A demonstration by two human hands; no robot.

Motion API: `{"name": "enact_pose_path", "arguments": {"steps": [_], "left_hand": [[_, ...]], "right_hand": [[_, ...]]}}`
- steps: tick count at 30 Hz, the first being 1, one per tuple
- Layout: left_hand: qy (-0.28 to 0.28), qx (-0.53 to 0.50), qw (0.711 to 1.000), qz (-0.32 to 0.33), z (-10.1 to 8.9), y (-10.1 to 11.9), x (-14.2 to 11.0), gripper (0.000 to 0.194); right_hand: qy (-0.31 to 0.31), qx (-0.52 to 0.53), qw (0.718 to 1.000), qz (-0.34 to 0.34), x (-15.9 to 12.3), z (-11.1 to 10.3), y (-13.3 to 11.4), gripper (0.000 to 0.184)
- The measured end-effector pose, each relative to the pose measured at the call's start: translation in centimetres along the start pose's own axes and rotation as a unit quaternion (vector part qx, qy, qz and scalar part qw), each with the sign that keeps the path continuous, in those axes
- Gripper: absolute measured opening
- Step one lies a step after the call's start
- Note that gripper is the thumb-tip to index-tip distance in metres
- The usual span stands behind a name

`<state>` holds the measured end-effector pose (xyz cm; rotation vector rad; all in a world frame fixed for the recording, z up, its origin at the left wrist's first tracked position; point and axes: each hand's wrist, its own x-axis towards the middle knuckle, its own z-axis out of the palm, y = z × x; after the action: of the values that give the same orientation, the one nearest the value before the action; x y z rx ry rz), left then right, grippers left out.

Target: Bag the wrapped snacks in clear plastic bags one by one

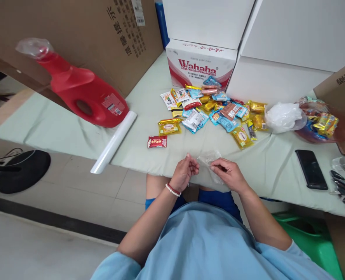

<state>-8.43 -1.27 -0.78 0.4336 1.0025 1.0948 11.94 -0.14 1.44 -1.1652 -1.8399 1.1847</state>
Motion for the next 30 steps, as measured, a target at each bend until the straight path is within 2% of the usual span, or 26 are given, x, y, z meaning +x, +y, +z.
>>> {"name": "enact_pose_path", "arguments": {"steps": [3, 6, 9, 13, 17, 21, 25, 28, 30], "left_hand": [[0.009, 0.029, 0.999, -0.025, 0.5, 0.3, 0.2, 0.07], [0.033, 0.075, 0.997, 0.017, 0.7, 0.3, 0.6, 0.053], [0.034, 0.041, 0.998, 0.039, 0.3, 0.1, 0.8, 0.047], [0.03, -0.014, 0.999, 0.03, -0.4, -0.1, 0.6, 0.047], [0.045, -0.033, 0.997, 0.044, -0.4, 0.0, 0.4, 0.049], [0.065, -0.022, 0.994, 0.085, -0.5, 0.2, 0.1, 0.049], [0.112, 0.056, 0.977, 0.17, -1.8, -0.3, -1.6, 0.042], [0.12, 0.163, 0.961, 0.188, -3.1, -1.3, -3.9, 0.037], [0.106, 0.248, 0.95, 0.157, -3.9, -2.1, -5.4, 0.038]], "right_hand": [[-0.055, -0.005, 0.998, -0.025, 0.0, 0.3, -0.2, 0.024], [-0.061, -0.013, 0.998, -0.031, 0.0, 0.4, -0.4, 0.024], [-0.006, 0.011, 1.0, 0.005, -0.2, 0.2, -0.3, 0.024], [0.062, 0.118, 0.987, 0.093, -0.7, -0.2, 0.5, 0.03], [0.143, 0.231, 0.949, 0.158, -1.1, -0.3, 1.4, 0.033], [0.233, 0.34, 0.895, 0.172, -0.8, -1.2, 1.8, 0.034], [0.301, 0.403, 0.848, 0.168, -0.5, -2.1, 2.1, 0.038], [0.291, 0.416, 0.847, 0.159, -0.6, -2.1, 2.5, 0.035], [0.272, 0.427, 0.849, 0.151, -0.6, -1.8, 2.7, 0.031]]}}
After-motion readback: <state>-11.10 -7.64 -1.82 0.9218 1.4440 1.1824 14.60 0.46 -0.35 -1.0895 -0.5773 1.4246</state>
